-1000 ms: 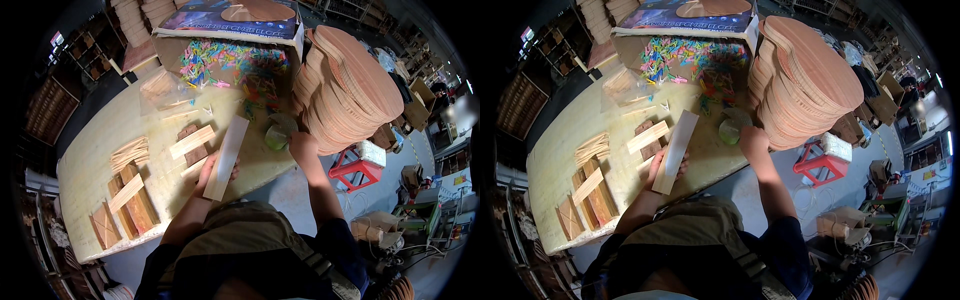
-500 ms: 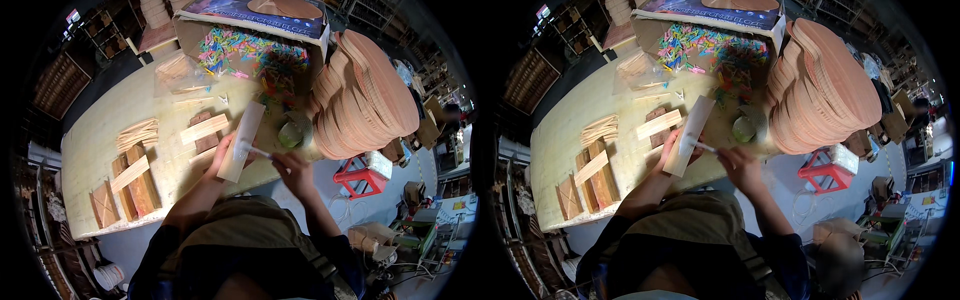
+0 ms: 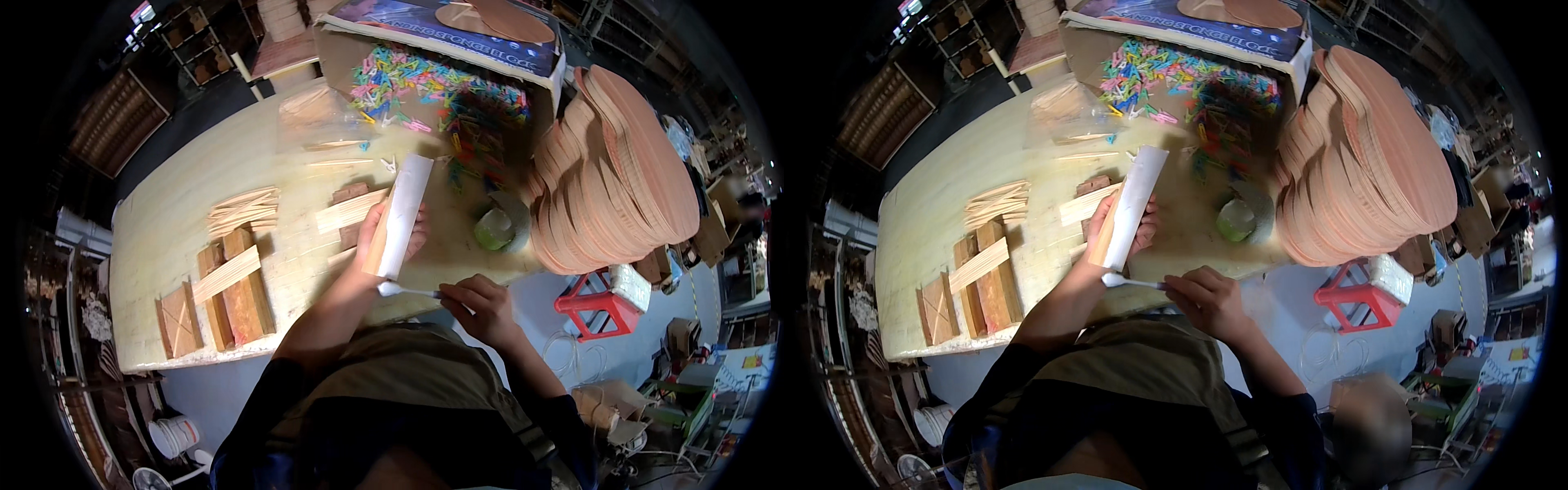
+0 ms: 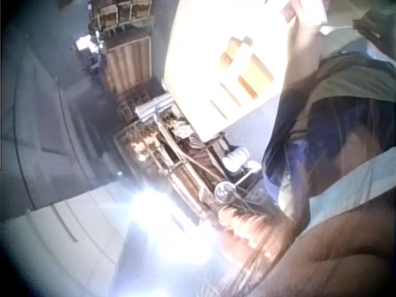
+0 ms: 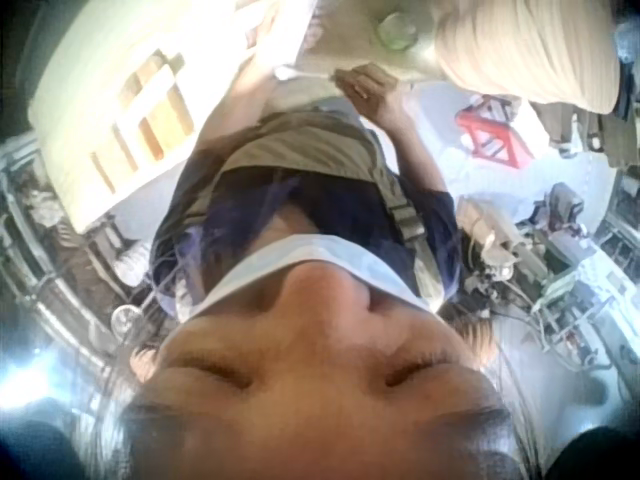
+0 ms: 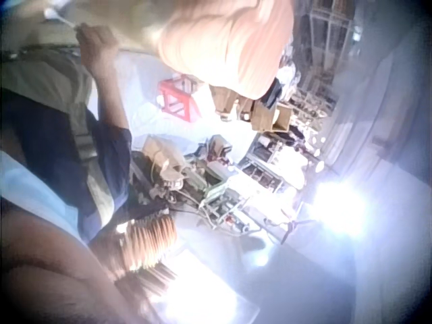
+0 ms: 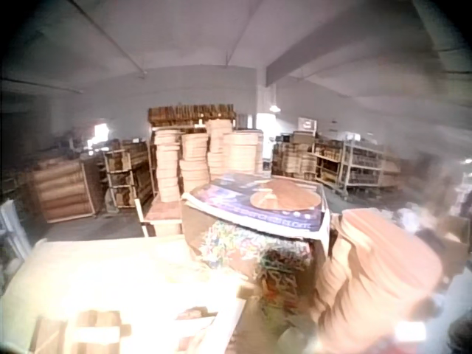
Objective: The person arranges thin wooden sticks on a workbench, then uses a toothbrush to apply white glue to rectangular wooden blocks. They subsequently pick up circular wooden pieces and attach colorful plastic sticks to them, assembling them into a decorative shape.
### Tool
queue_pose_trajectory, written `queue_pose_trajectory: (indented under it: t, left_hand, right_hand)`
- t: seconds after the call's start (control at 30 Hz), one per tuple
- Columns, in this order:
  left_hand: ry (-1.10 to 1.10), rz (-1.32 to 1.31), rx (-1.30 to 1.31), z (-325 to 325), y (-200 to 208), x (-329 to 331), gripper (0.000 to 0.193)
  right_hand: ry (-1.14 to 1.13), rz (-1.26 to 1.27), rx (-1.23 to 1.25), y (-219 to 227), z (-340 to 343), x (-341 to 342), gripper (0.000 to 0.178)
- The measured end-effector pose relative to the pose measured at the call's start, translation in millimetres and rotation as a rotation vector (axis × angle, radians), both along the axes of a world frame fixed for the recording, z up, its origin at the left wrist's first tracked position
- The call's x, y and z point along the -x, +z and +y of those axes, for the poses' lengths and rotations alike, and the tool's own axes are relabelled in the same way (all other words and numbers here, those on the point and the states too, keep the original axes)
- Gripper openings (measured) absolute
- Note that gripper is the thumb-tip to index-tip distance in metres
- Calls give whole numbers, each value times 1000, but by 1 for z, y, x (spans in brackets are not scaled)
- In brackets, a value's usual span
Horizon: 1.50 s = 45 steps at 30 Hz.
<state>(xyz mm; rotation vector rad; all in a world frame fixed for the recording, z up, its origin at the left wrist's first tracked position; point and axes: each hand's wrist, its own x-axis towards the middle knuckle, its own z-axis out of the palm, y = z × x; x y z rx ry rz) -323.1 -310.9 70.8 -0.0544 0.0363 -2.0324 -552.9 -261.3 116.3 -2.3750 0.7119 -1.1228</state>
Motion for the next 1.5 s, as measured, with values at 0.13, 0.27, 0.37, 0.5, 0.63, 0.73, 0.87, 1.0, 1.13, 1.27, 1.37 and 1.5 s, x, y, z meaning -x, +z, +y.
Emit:
queue_pose_trajectory:
  t: [0.13,0.27,0.37,0.5,0.63,0.73,0.87,1.0,1.13,1.27,1.37,1.5]
  left_hand:
    - [-29,-299,70,8,-5,-3,46]
    - [19,-18,48,8,12,2,45]
    - [51,-140,60,14,22,3,43]
    - [11,-186,44,28,27,16,42]
    - [-6,-89,78,23,18,2,50]
    - [65,-173,61,21,21,-6,52]
    - [26,-88,85,27,19,3,54]
    - [24,-121,141,26,22,-4,56]
    - [66,-296,189,31,23,-9,55]
    - [-35,-141,150,38,26,8,57]
    - [102,-231,93,39,33,6,55]
    - [72,-98,140,39,19,-9,54]
  right_hand:
    - [-292,1,-108,-7,-27,-5,18]
    - [-92,-14,128,-7,-20,-11,19]
    - [-45,20,49,3,-13,-11,21]
    - [-372,-110,-91,-5,-58,-4,21]
    - [-139,-9,160,2,-28,-7,16]
    - [-15,-52,96,2,-18,-10,15]
    - [-368,-146,-120,11,-48,-11,16]
    - [-174,20,199,2,-26,-7,17]
    - [-4,-18,13,0,-10,-9,17]
    - [-407,-163,-119,7,-55,-18,18]
    - [-200,-43,92,2,-40,-22,18]
    - [70,-25,115,7,-1,-29,16]
